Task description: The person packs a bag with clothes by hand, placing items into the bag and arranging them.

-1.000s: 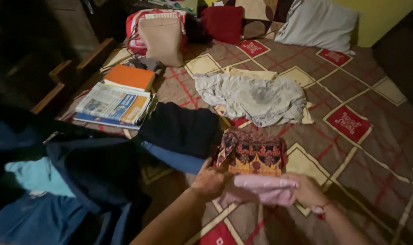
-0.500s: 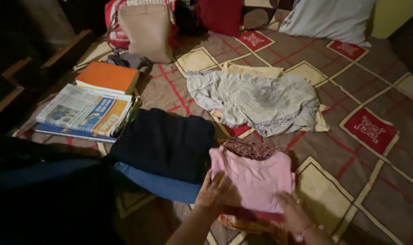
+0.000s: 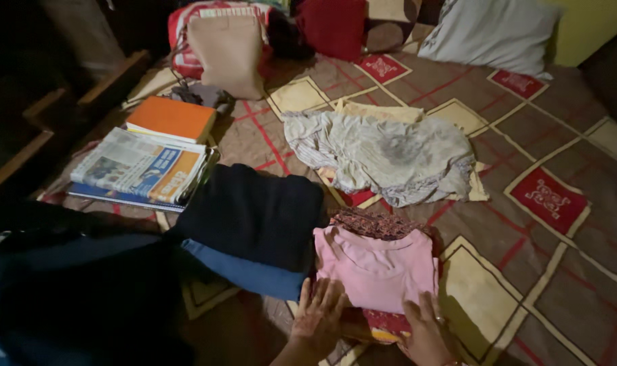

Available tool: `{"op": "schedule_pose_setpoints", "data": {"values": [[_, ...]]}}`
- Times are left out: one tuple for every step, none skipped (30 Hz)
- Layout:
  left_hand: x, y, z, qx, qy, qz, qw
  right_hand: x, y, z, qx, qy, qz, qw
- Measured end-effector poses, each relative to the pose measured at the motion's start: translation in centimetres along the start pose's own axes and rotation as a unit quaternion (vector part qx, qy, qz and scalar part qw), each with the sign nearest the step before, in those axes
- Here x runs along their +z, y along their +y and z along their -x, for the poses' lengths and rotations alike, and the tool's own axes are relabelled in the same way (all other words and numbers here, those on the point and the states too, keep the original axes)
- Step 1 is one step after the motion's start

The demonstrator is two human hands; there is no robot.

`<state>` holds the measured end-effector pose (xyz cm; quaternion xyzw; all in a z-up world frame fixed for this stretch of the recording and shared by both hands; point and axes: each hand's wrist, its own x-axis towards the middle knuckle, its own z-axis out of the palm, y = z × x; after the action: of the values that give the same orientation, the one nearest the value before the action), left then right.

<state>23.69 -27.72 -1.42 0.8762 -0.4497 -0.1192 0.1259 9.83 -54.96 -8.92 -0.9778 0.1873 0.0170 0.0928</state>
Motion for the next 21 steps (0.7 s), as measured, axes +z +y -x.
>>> {"op": "schedule_pose_setpoints", "data": {"values": [[0.5,0.0,0.5,0.021,0.04,-0.021,0.999,1.0,0.2,0.2,-0.032,0.046,-0.035,0.998],[0.9,0.1,0.8,0.019,0.021,-0.015,0.999,1.7,0.6,0.5,-0.065,0.093,-0.069,0.991],[1.3,0.4,1.1,0.017,0.003,-0.009,1.0,2.1,0.8,0.8,-0.061,0.095,-0.069,0.991],[1.4,0.8,1.4,0.014,-0.017,-0.003,1.0,2.2,0.7,1.2,-0.055,0.096,-0.068,0.992],[1.5,1.3,1.7,0.027,0.02,-0.006,0.999,2.0,0.6,1.7,-0.05,0.096,-0.067,0.992],[1.7,1.8,2.3,0.04,0.056,-0.009,0.998,1.6,0.5,2.2,-0.049,0.095,-0.065,0.992],[1.8,2.3,2.8,0.053,0.092,-0.011,0.994,1.0,0.2,2.8,-0.047,0.094,-0.064,0.992],[1.6,2.7,3.3,0.058,0.07,-0.012,0.996,0.2,-0.2,3.5,-0.046,0.092,-0.062,0.993],[1.2,3.0,3.9,0.062,0.047,-0.013,0.997,-0.7,-0.7,4.1,-0.036,0.085,-0.066,0.994],[0.8,3.5,4.6,0.066,0.023,-0.013,0.997,-1.8,-1.1,4.9,-0.026,0.076,-0.069,0.994],[0.4,4.2,5.3,0.067,0.034,-0.022,0.997,-2.8,-1.6,5.6,-0.016,0.067,-0.073,0.995],[-0.1,4.7,6.0,0.069,0.046,-0.032,0.996,-3.8,-2.1,6.2,-0.008,0.054,-0.061,0.997],[-0.7,5.2,6.6,0.07,0.058,-0.042,0.995,-4.7,-2.5,6.9,0.0,0.041,-0.048,0.998],[-1.4,5.8,7.4,0.073,0.051,-0.039,0.995,-5.6,-3.0,7.6,0.008,0.028,-0.036,0.999],[-2.1,6.3,8.1,0.075,0.043,-0.036,0.996,-6.4,-3.5,8.2,0.013,0.035,-0.036,0.999],[-2.9,6.8,8.8,0.077,0.035,-0.032,0.996,-7.1,-4.1,8.9,0.017,0.04,-0.037,0.998],[-3.6,7.2,9.4,0.076,0.042,-0.037,0.996,-7.8,-4.8,9.6,0.022,0.045,-0.038,0.998],[-4.2,7.6,10.0,0.075,0.048,-0.043,0.995,-8.6,-5.4,10.3,0.024,0.05,-0.023,0.998],[-4.8,7.8,10.6,0.074,0.054,-0.048,0.995,-9.5,-5.9,11.0,0.026,0.055,-0.009,0.998],[-5.3,8.1,11.1,0.075,0.055,-0.054,0.994,-10.5,-6.5,11.6,0.03,0.06,0.006,0.998],[-5.8,8.3,11.6,0.076,0.055,-0.059,0.994,-11.4,-7.2,12.0,0.023,0.061,0.013,0.998]]}}
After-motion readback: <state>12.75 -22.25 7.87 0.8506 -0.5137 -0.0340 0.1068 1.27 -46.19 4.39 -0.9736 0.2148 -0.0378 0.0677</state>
